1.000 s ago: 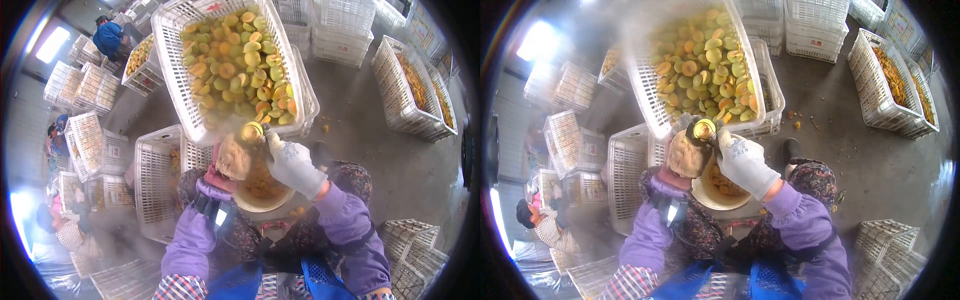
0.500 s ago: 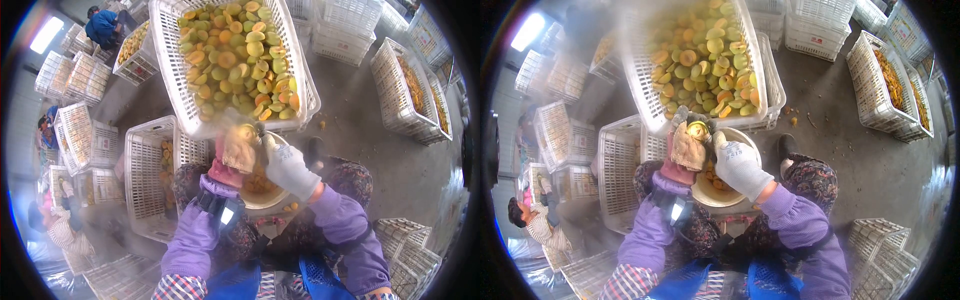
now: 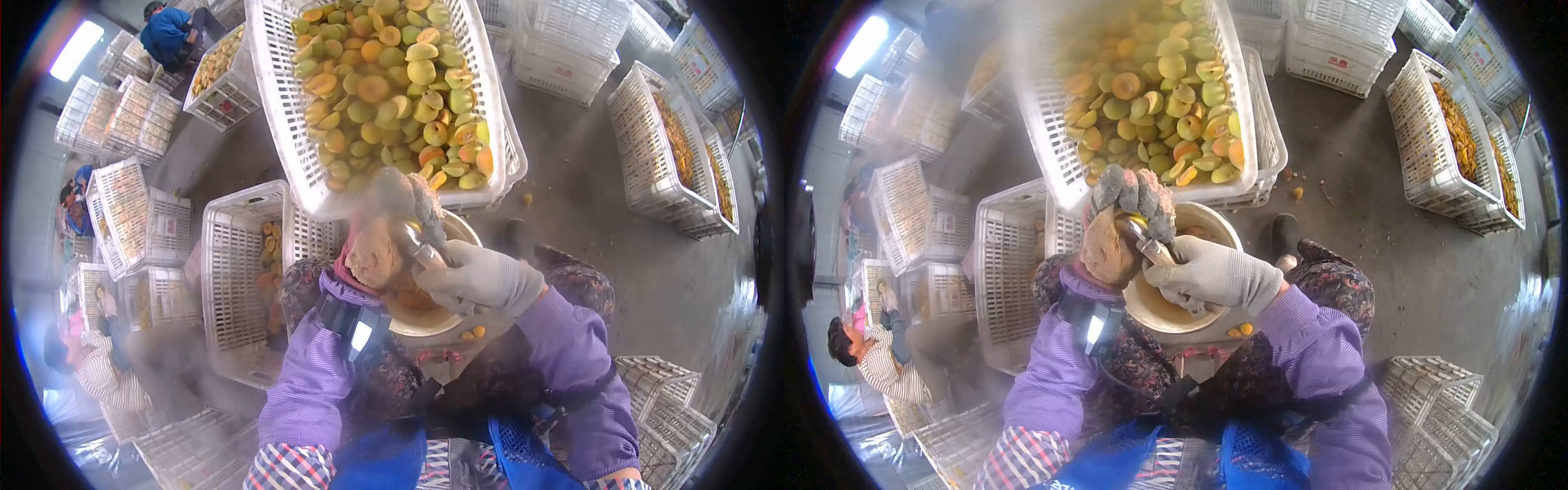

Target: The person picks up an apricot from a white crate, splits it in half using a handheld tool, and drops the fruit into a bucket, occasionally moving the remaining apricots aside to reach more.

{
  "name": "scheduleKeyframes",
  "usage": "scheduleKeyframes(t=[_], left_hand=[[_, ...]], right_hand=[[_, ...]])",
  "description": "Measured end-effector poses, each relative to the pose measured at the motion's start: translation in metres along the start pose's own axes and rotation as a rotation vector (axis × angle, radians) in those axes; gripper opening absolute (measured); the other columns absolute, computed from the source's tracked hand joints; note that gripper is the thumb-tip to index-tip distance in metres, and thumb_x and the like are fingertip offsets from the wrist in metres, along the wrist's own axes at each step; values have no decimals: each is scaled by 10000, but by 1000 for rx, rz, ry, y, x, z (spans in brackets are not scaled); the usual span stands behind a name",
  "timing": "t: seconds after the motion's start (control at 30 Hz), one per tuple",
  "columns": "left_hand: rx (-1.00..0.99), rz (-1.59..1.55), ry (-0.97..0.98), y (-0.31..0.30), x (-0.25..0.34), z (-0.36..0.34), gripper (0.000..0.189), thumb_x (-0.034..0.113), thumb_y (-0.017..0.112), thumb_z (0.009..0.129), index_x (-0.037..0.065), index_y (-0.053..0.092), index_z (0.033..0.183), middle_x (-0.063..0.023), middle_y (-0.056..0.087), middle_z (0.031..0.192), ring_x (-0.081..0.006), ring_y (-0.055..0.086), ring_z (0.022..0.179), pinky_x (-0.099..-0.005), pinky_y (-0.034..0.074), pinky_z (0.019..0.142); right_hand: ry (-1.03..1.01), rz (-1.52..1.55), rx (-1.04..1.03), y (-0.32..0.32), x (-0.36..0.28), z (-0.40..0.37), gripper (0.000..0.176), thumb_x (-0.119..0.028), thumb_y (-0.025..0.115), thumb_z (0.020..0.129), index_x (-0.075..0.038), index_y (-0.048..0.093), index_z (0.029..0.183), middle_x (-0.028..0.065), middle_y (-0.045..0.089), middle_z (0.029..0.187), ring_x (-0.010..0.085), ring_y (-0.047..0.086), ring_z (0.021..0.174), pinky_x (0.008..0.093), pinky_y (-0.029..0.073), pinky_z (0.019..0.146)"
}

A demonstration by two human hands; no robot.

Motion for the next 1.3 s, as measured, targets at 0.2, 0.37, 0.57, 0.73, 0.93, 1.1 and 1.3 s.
scheduleKeyframes(t=[0.2,0.37,0.57,0.73,0.93,1.1,1.3], left_hand=[[116,97,45,-21,-2,4,297,355,502,989,89,553,866,-57,544,713,-221,579,614,-357,517,564],[552,-62,-65,-101,44,-36,197,147,550,937,17,625,1064,-41,596,895,-146,569,853,-242,487,685],[463,1730,-292,-190,75,-80,407,272,623,871,12,579,1181,-202,590,1179,-307,572,1093,-380,463,941],[-16,1495,-121,-119,53,8,408,255,621,831,76,609,1198,-186,581,1211,-339,588,1071,-403,464,933],[-396,1952,-60,-107,-17,98,260,253,513,883,80,679,981,-166,645,1032,-346,635,965,-437,507,832],[-642,2142,-153,-117,-36,114,248,103,559,867,95,638,1102,-125,595,1160,-289,601,1060,-402,506,902],[-526,2091,660,-131,37,69,157,157,617,824,98,634,968,-83,604,1059,-272,580,1008,-402,500,815]], right_hand=[[-97,-237,163,16,-1,8,299,-250,584,883,33,572,979,78,641,730,220,623,654,361,501,663],[-215,-1007,397,4,42,9,278,-225,523,897,-5,568,1060,202,680,869,379,661,834,442,518,751],[54,-1485,287,11,51,0,197,-175,523,880,-45,533,1027,90,670,758,287,679,705,424,501,579],[-359,-1505,592,11,42,0,133,-155,566,831,-60,504,899,52,607,585,254,638,526,385,449,420],[-143,-1445,529,5,16,-14,231,-174,614,825,-42,528,995,78,649,682,245,672,600,362,505,496],[-158,-1450,545,0,11,-26,250,-194,608,839,-50,531,1028,84,655,696,249,681,631,367,511,512],[-280,-1372,590,0,20,-23,204,-172,609,823,-51,505,949,68,605,616,255,648,566,380,489,484]])
Point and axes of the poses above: each hand's wrist, its own z-axis towards the middle knuckle, its own y-axis out of the palm, x = y × z, the point moved 1 cm from there along z, towards the middle knuckle
